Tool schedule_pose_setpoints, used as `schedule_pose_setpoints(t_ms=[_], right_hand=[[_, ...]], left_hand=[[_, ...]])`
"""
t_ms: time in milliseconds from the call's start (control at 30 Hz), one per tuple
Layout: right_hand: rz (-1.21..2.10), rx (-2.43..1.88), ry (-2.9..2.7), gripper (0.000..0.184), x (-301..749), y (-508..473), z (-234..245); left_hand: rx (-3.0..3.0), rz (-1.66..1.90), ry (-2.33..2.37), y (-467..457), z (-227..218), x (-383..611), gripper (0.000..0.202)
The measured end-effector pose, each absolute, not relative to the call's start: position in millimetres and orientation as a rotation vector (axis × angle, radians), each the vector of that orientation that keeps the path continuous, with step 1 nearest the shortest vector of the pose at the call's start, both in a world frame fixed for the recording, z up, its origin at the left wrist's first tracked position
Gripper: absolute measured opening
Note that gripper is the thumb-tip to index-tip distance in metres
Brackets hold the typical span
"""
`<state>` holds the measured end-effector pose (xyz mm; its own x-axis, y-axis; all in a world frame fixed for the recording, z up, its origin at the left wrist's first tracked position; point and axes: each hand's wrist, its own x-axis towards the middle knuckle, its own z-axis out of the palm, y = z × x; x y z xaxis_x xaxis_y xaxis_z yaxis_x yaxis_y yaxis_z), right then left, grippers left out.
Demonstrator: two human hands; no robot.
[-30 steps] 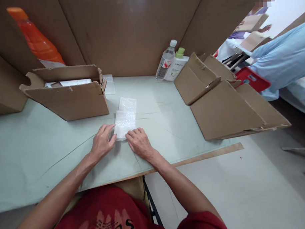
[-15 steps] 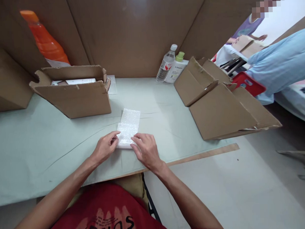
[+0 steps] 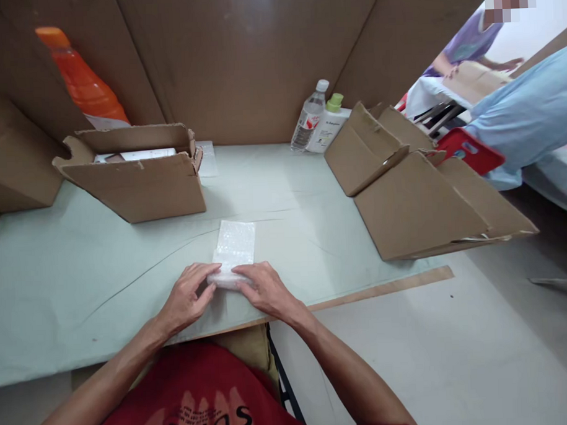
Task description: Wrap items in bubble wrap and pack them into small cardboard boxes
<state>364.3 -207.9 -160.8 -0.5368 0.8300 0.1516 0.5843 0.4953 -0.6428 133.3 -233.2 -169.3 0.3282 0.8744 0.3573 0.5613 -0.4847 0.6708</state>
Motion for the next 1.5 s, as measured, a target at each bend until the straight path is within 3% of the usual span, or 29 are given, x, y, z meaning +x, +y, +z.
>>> schedule_pose_setpoints(t_ms=[100,267,400,533,667,833,967,1033,1133,1233,1367,1500], right_hand=[[0.809,-1.228,-2.266,0.028,363.6,-213.9,-157.3],[0.169,-1.237,-2.383,0.026,358.9,-222.8,-155.0],[0.039,-1.118,-2.565,0.029,355.2,-219.4,-158.3],[0.209,-1.201,-2.431,0.024,353.3,-204.1,-164.6],[0.587,-1.334,-2.128,0.026,345.3,-203.9,-164.0],[1.044,-1.273,-1.889,0.025,323.2,-231.3,-154.9],[0.813,-1.209,-1.917,0.019,322.1,-236.9,-146.4],[0.740,-1.217,-1.850,0.025,328.4,-228.7,-142.6],[0.939,-1.175,-1.767,0.038,332.6,-212.7,-138.1],[1.112,-1.080,-1.768,0.025,320.6,-207.1,-135.1],[1.057,-1.036,-1.791,0.015,292.4,-218.7,-133.7],[1.152,-1.022,-1.723,0.029,274.2,-226.0,-137.5]], left_hand=[[2.097,0.906,1.347,-232.2,-172.5,134.1,0.037],[2.015,0.888,1.512,-212.4,-177.1,144.8,0.032],[1.950,0.925,1.587,-213.4,-176.9,146.6,0.031],[1.421,1.066,1.595,-232.1,-170.4,143.9,0.051],[0.712,1.135,1.275,-249.1,-163.1,148.7,0.083],[0.497,1.211,1.071,-255.2,-166.8,158.2,0.082],[0.517,1.272,1.117,-259.6,-165.9,151.3,0.084],[0.550,1.280,1.105,-262.3,-160.9,144.3,0.086],[0.620,1.262,1.060,-264.7,-152.2,135.7,0.088],[0.759,1.245,1.130,-263.4,-147.8,130.6,0.085],[1.104,1.265,1.516,-258.0,-152.0,123.4,0.071],[1.733,1.313,1.810,-256.4,-163.6,124.0,0.065]])
